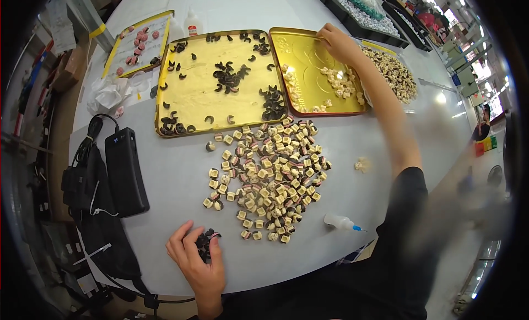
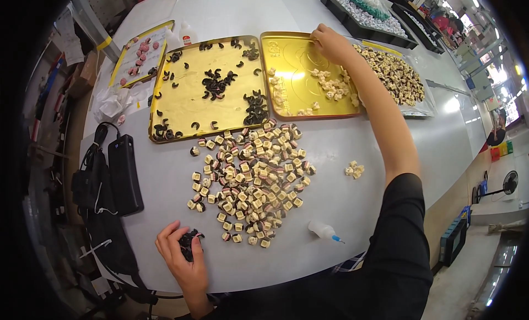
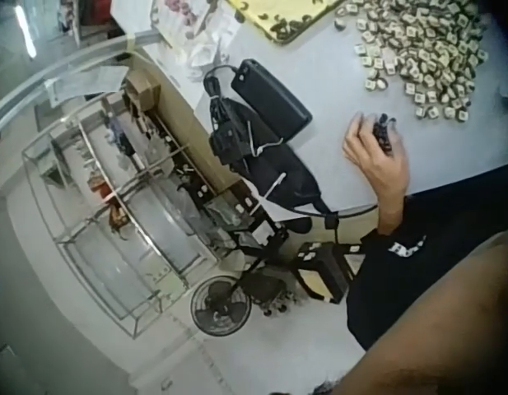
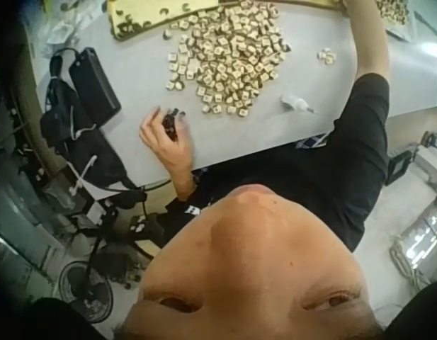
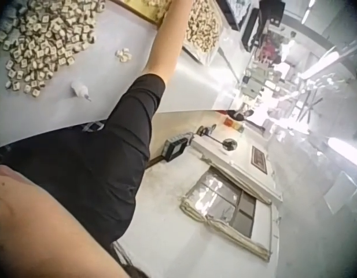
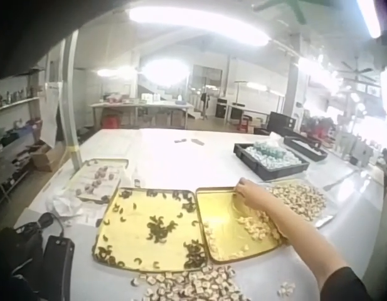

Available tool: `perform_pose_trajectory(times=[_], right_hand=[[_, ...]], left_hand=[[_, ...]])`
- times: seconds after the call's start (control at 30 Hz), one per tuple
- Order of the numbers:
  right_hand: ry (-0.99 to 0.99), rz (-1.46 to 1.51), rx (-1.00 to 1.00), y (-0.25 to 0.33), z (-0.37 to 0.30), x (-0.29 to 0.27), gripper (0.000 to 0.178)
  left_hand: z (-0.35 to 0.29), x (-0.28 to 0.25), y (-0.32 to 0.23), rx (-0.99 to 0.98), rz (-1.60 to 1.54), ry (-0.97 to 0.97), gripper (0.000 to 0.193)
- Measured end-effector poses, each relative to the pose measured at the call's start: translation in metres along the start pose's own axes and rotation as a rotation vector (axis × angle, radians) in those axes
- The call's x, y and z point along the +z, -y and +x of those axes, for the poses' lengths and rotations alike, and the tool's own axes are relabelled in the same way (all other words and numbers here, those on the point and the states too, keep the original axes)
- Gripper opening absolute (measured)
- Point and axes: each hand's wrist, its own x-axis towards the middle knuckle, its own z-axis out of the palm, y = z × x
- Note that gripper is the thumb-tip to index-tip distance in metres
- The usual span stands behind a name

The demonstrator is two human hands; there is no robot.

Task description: Assembling small gold-colored components by applying glue and attaching black parts.

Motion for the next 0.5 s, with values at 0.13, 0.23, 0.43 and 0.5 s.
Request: perform_pose_trajectory(times=[0.13, 0.23, 0.43, 0.5], right_hand=[[0.097, -0.081, 0.038, 0.005, -0.011, 0.0, 0.019], [0.066, -0.146, -0.007, -0.007, -0.034, -0.006, 0.018], [0.307, 0.153, 0.148, 0.079, -0.087, -0.051, 0.027], [0.339, 0.25, 0.14, 0.085, -0.095, -0.064, 0.03]], left_hand=[[0.0, -0.001, 0.0, -0.024, 0.003, -0.007, 0.022], [0.0, 0.001, -0.003, -0.009, -0.014, -0.001, 0.021], [0.0, -0.001, -0.005, -0.002, 0.047, 0.0, 0.017], [0.0, 0.0, -0.005, 0.005, 0.038, -0.002, 0.018]])
